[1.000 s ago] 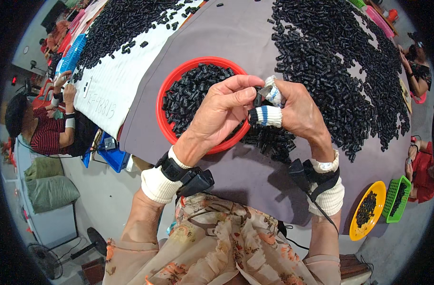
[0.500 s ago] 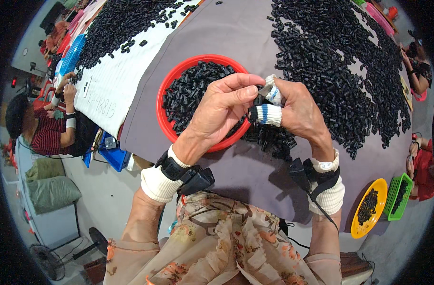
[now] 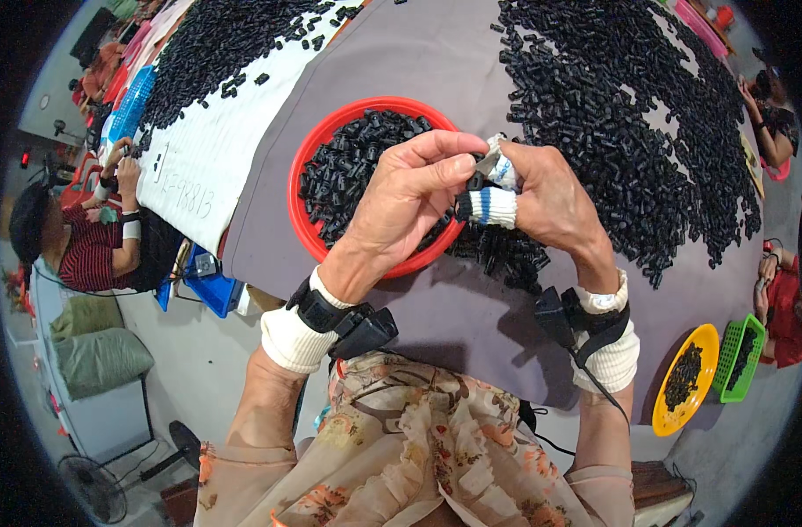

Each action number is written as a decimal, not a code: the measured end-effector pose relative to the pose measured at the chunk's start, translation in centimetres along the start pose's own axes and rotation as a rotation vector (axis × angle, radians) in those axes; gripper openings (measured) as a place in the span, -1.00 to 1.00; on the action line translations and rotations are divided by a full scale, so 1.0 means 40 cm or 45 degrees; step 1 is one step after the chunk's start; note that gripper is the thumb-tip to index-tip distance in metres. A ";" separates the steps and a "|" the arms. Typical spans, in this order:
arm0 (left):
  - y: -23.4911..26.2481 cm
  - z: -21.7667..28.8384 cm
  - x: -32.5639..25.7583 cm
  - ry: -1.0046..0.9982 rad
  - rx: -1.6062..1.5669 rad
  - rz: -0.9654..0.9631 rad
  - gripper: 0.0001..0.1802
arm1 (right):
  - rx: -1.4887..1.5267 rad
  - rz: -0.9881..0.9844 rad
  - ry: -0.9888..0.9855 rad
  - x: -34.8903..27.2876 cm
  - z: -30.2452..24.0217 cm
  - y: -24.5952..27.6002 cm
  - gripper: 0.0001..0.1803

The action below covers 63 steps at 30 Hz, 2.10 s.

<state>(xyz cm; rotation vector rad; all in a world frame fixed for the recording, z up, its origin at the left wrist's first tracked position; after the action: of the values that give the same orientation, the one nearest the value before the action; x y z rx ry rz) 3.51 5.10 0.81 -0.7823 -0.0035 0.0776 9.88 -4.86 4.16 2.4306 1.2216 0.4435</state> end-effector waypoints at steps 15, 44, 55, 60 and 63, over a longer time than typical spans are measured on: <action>0.012 -0.020 0.004 0.039 -0.135 0.022 -0.79 | -0.001 0.060 0.050 -0.012 0.008 0.007 -0.64; 0.016 -0.031 -0.006 0.027 -0.323 0.036 -0.76 | 0.378 0.243 0.022 -0.019 0.015 -0.015 -0.57; 0.012 -0.018 -0.016 -0.019 -0.364 -0.036 -0.75 | 0.189 0.324 -0.054 -0.019 -0.003 -0.009 -0.61; -0.003 -0.014 -0.020 -0.003 -0.355 -0.051 -0.75 | 0.108 0.231 -0.044 -0.013 -0.011 0.003 -0.64; 0.001 -0.014 -0.026 -0.021 -0.320 -0.024 -0.76 | 0.039 0.156 -0.098 -0.006 -0.007 0.002 -0.64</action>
<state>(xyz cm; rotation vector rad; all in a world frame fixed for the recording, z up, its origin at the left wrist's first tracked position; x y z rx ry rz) 2.50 4.64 0.41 -1.0328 -0.0370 0.0667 9.66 -5.03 4.42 2.5334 1.0591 0.3641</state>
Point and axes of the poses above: each hand's wrist, its own x-axis towards the middle knuckle, its own y-axis out of the back of the hand, z = x × y, the point moved 6 cm from there along x, towards the middle knuckle, and after that the axes turned 2 degrees about -y, right-handed, at the moved point
